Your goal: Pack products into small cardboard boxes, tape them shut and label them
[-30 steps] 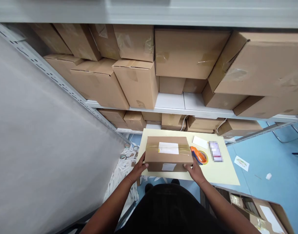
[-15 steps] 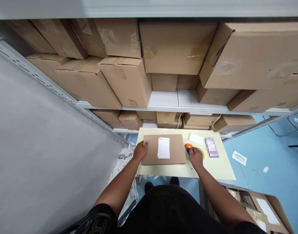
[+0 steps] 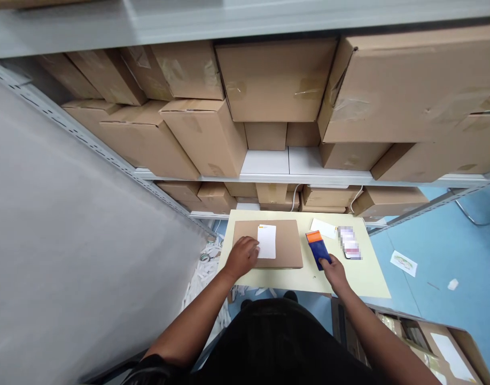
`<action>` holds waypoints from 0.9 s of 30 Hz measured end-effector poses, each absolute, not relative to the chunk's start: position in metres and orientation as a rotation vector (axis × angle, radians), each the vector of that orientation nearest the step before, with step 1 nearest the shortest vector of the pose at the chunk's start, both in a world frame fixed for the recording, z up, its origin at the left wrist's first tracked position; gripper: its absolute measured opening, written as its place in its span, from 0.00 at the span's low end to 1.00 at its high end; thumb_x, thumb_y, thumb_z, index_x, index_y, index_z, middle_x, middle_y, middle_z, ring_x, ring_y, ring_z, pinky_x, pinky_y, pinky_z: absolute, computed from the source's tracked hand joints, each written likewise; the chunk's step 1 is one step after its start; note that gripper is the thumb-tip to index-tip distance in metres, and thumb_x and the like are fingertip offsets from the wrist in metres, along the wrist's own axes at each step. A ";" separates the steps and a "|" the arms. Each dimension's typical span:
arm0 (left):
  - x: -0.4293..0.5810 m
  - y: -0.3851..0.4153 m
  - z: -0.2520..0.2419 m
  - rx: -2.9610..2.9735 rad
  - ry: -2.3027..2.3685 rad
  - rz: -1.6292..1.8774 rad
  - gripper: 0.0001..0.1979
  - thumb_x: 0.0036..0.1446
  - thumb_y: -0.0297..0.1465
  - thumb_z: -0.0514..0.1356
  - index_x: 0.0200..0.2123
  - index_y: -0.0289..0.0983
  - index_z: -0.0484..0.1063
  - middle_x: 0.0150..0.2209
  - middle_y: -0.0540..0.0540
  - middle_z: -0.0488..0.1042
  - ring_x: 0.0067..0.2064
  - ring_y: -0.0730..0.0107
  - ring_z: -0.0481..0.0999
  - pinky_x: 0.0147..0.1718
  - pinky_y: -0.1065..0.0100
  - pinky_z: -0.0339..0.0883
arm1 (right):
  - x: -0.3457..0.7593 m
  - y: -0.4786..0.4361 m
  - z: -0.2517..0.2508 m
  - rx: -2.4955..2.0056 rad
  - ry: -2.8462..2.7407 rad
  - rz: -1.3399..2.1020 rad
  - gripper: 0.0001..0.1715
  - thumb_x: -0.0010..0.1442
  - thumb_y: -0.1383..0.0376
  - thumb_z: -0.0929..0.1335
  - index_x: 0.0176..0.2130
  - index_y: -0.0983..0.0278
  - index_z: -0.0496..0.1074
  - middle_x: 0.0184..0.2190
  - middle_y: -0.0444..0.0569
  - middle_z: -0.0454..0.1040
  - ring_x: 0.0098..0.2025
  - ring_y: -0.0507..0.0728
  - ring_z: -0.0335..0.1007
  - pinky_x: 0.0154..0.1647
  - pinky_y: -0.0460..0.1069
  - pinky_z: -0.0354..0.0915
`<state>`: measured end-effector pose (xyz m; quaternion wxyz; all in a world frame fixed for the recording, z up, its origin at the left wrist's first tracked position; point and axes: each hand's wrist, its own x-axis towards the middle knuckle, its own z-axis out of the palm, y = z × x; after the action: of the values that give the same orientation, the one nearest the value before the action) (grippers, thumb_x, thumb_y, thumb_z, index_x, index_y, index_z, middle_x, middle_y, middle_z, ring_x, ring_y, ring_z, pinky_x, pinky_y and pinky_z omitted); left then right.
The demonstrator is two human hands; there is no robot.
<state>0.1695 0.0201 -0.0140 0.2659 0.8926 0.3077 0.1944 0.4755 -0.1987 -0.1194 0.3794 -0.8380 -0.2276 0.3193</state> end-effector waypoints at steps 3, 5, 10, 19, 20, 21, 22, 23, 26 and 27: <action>0.199 0.004 0.007 2.123 0.788 0.467 0.14 0.67 0.39 0.56 0.48 0.40 0.76 0.48 0.41 0.77 0.51 0.59 0.75 0.53 0.58 0.69 | 0.450 -0.217 -0.088 -1.826 -0.447 0.878 0.16 0.53 0.54 0.69 0.36 0.63 0.77 0.28 0.45 0.76 0.34 0.59 0.69 0.36 0.50 0.63; 0.220 0.001 0.018 1.873 0.765 0.331 0.19 0.67 0.45 0.55 0.50 0.39 0.75 0.50 0.41 0.76 0.48 0.61 0.76 0.48 0.61 0.71 | 0.426 -0.225 -0.069 -1.708 -0.454 0.900 0.14 0.52 0.55 0.70 0.33 0.64 0.76 0.26 0.44 0.74 0.32 0.57 0.66 0.34 0.49 0.62; 0.250 -0.004 0.031 1.447 0.655 -0.141 0.29 0.58 0.57 0.58 0.39 0.35 0.76 0.34 0.45 0.77 0.34 0.67 0.75 0.33 0.68 0.68 | 0.370 -0.232 -0.046 -1.643 -0.412 0.888 0.11 0.51 0.57 0.69 0.29 0.63 0.73 0.22 0.42 0.68 0.28 0.54 0.59 0.29 0.48 0.58; 0.269 -0.030 0.005 1.270 0.636 -0.272 0.28 0.45 0.56 0.69 0.29 0.34 0.75 0.22 0.50 0.72 0.25 0.72 0.70 0.27 0.69 0.61 | 0.352 -0.266 -0.049 -1.766 -0.400 0.745 0.29 0.57 0.45 0.69 0.20 0.61 0.60 0.18 0.39 0.56 0.24 0.51 0.50 0.26 0.47 0.50; 0.273 -0.034 0.001 1.295 0.652 -0.276 0.26 0.46 0.54 0.70 0.29 0.35 0.75 0.22 0.50 0.72 0.25 0.72 0.70 0.27 0.69 0.62 | 0.356 -0.269 -0.051 -1.770 -0.397 0.746 0.30 0.57 0.43 0.70 0.20 0.61 0.60 0.18 0.39 0.56 0.24 0.51 0.50 0.26 0.47 0.50; 0.278 -0.038 -0.002 1.341 0.672 -0.274 0.24 0.48 0.52 0.70 0.29 0.35 0.75 0.22 0.50 0.72 0.25 0.71 0.70 0.28 0.69 0.62 | 0.362 -0.272 -0.053 -1.770 -0.391 0.755 0.31 0.56 0.42 0.70 0.20 0.61 0.60 0.17 0.39 0.56 0.24 0.51 0.50 0.26 0.47 0.50; 0.284 -0.042 -0.006 1.410 0.695 -0.266 0.22 0.50 0.50 0.69 0.29 0.35 0.76 0.22 0.50 0.72 0.25 0.70 0.71 0.28 0.68 0.63 | 0.368 -0.274 -0.055 -1.772 -0.379 0.767 0.32 0.56 0.41 0.70 0.20 0.61 0.60 0.17 0.39 0.56 0.24 0.51 0.50 0.26 0.47 0.50; 0.292 -0.044 -0.008 1.499 0.717 -0.253 0.20 0.52 0.48 0.67 0.29 0.35 0.77 0.22 0.49 0.73 0.26 0.69 0.72 0.29 0.68 0.65 | 0.374 -0.277 -0.059 -1.777 -0.365 0.777 0.33 0.55 0.40 0.71 0.19 0.61 0.61 0.17 0.39 0.57 0.24 0.51 0.51 0.25 0.47 0.50; 0.327 -0.041 -0.015 1.931 0.718 -0.230 0.19 0.61 0.45 0.60 0.32 0.35 0.80 0.28 0.45 0.79 0.33 0.62 0.77 0.35 0.65 0.68 | 0.390 -0.286 -0.073 -1.791 -0.263 0.781 0.32 0.53 0.39 0.72 0.20 0.61 0.65 0.16 0.41 0.61 0.24 0.52 0.55 0.25 0.48 0.53; 0.341 -0.038 -0.018 2.112 0.699 -0.250 0.20 0.63 0.44 0.57 0.34 0.36 0.81 0.32 0.42 0.81 0.37 0.59 0.78 0.38 0.63 0.68 | 0.393 -0.291 -0.079 -1.777 -0.192 0.784 0.31 0.53 0.39 0.72 0.20 0.62 0.67 0.16 0.41 0.63 0.24 0.53 0.58 0.26 0.48 0.54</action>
<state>0.3405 -0.0376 -0.0178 0.4361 0.8490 0.2810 -0.1004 0.3926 -0.2907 -0.0788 0.5607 -0.7539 -0.0815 0.3326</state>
